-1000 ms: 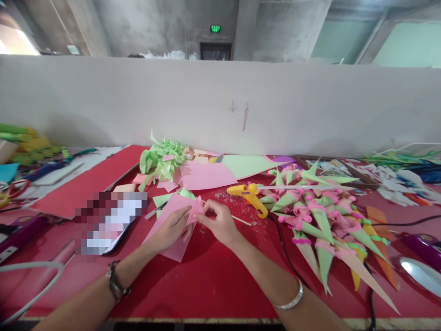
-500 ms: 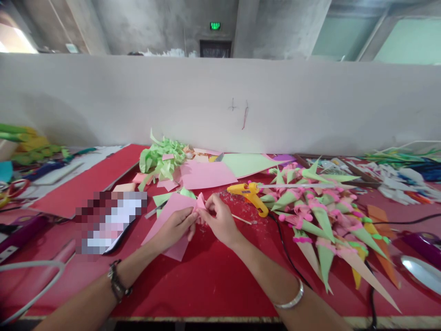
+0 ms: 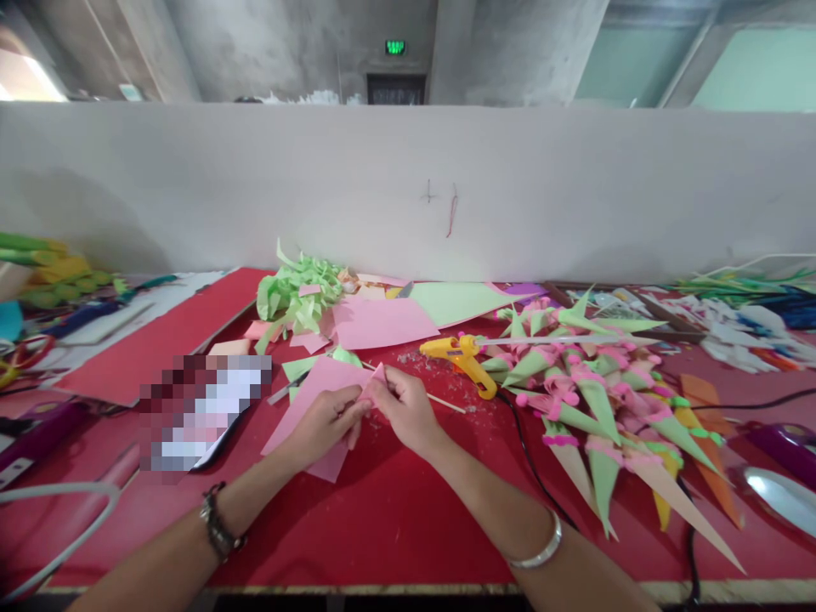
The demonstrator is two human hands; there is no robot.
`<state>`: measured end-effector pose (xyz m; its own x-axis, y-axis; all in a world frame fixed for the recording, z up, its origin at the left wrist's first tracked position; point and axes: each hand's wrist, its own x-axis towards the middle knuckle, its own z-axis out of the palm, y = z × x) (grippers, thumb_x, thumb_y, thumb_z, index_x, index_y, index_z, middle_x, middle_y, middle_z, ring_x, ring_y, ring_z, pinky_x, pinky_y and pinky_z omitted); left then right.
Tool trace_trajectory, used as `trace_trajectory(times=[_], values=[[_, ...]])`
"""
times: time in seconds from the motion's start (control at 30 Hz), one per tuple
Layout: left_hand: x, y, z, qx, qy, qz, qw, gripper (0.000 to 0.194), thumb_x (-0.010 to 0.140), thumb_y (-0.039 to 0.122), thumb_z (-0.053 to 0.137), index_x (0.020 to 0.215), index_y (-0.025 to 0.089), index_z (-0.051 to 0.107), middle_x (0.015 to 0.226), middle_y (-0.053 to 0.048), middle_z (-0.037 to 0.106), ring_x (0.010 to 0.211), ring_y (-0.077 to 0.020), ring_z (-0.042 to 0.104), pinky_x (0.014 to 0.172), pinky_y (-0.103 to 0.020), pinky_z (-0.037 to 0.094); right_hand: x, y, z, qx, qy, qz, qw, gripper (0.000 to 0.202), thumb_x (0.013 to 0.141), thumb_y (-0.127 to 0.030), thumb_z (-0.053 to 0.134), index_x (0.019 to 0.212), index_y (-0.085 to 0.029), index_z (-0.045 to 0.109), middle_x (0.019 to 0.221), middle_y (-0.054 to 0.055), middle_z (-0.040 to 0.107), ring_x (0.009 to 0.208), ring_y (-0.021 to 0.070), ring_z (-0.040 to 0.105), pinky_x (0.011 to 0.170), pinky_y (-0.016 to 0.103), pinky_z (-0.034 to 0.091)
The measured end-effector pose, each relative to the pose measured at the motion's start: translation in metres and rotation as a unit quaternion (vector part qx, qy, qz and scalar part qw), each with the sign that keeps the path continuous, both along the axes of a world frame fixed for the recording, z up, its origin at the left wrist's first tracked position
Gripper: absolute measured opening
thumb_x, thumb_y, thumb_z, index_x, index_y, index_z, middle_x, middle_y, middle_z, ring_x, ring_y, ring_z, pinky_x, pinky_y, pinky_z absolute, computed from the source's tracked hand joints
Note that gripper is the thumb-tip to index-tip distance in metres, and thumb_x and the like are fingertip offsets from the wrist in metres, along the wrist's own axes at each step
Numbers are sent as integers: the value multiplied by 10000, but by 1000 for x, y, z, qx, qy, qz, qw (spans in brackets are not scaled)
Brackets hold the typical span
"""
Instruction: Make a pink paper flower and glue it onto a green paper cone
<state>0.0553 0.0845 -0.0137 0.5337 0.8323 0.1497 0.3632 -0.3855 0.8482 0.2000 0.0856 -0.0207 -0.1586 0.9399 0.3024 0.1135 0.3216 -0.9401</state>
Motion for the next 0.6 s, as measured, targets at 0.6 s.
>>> trace_trajectory(times=[0.6], values=[[5,-3,-4,-115,-4,-37,993,316,848,381,341,681,163,498,379,71,479,335,-63,431,428,-163,375,0,-3,1,95,-32,-81,992,211,829,-288,397,645,-188,422,566,-45,380,538,95,376,517,215,301]])
